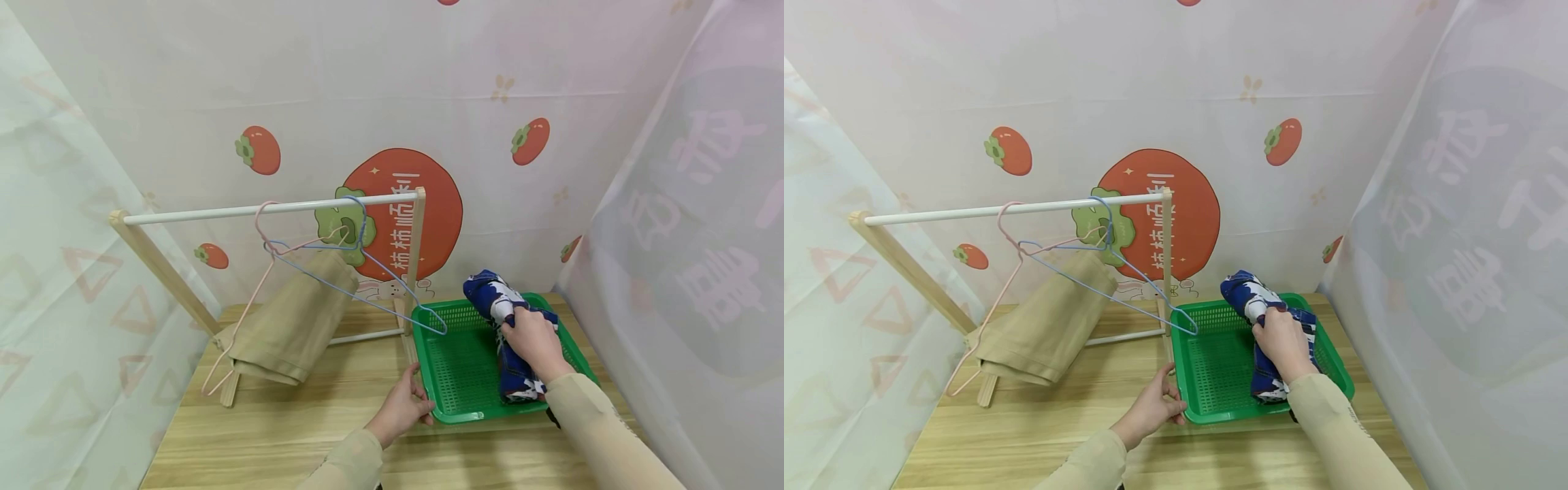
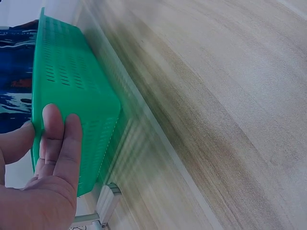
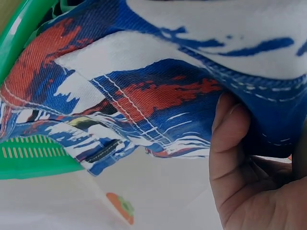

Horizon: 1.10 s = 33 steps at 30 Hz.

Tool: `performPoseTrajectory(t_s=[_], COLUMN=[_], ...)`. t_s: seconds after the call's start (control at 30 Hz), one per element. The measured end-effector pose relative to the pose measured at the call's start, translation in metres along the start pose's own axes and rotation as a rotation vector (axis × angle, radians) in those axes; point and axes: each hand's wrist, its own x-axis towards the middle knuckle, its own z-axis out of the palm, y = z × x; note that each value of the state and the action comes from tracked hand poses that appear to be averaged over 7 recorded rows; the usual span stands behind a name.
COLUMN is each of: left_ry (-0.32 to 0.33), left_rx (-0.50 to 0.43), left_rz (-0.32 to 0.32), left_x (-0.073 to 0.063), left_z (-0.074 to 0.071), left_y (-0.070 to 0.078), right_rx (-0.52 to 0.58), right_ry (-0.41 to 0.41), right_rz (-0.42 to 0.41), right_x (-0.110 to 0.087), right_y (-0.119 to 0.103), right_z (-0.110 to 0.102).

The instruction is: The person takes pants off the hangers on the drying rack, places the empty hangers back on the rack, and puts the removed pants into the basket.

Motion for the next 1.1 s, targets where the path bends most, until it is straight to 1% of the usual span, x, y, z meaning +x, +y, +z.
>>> performPoseTrajectory(t_s=[0.27, 0.4, 0.53, 0.73, 0.93, 1.1], left_ry=[-0.008, -0.009, -0.007, -0.006, -0.008, -0.009], left_rx=[0.008, 0.024, 0.02, 0.019, 0.032, 0.042], left_rz=[0.003, 0.002, 0.001, -0.009, -0.006, -0.007], left_x=[-0.002, -0.002, -0.001, -0.001, -0.001, -0.002], left_z=[-0.001, -0.001, -0.002, -0.002, -0.002, -0.002], left_y=[0.002, 0.001, 0.0, 0.0, 0.001, 0.002], right_rx=[0.02, 0.022, 0.018, 0.021, 0.012, 0.035], right_ry=[0.042, 0.071, 0.098, 0.081, 0.053, 0.038], right_rz=[-0.03, -0.04, -0.049, -0.043, -0.026, -0.04], right_x=[-0.002, -0.004, -0.005, -0.005, -0.004, -0.004], right_y=[-0.002, -0.003, -0.004, -0.005, -0.003, -0.004], right_z=[0.011, 0.015, 0.017, 0.018, 0.025, 0.031])
